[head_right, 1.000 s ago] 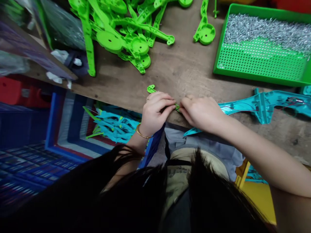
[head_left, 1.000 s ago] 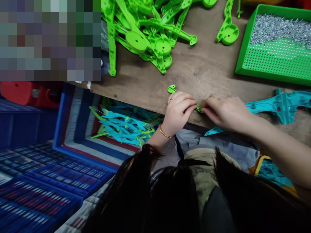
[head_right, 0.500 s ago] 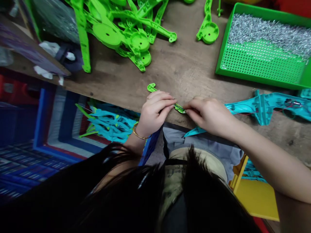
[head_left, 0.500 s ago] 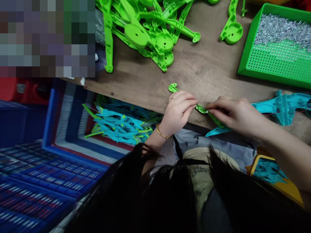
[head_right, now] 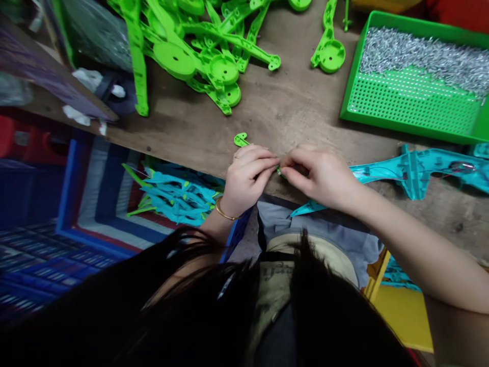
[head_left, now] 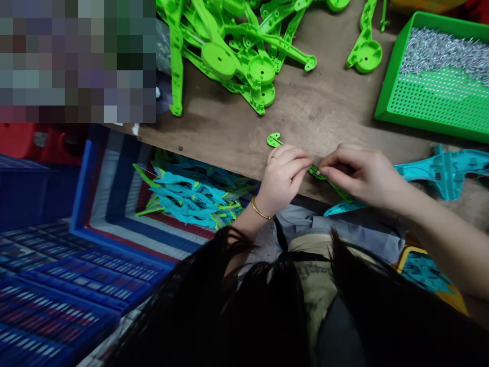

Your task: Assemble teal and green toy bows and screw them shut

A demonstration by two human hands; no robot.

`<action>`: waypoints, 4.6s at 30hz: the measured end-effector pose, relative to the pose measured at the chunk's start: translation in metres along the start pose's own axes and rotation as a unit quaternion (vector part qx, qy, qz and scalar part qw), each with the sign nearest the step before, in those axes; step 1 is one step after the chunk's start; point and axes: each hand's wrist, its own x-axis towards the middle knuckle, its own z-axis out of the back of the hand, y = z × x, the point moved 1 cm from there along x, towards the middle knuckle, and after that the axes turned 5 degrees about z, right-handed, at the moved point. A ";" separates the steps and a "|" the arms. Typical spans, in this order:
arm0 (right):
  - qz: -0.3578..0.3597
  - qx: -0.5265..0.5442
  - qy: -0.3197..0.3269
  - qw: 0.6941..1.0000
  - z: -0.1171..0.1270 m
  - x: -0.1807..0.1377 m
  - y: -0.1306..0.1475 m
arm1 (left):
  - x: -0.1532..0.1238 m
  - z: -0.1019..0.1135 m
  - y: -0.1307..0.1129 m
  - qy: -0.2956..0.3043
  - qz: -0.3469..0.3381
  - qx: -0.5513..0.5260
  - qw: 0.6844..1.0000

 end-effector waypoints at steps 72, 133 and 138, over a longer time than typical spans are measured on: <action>-0.096 -0.147 0.179 0.968 0.012 0.028 0.009 | 0.003 0.000 -0.002 -0.035 -0.016 0.012 0.999; -0.021 -0.239 0.059 0.969 -0.009 -0.018 0.002 | 0.002 -0.002 -0.001 -0.040 -0.022 0.018 0.999; -0.033 -0.225 0.059 0.972 -0.005 -0.006 0.003 | 0.002 -0.002 -0.001 -0.041 -0.024 0.017 0.999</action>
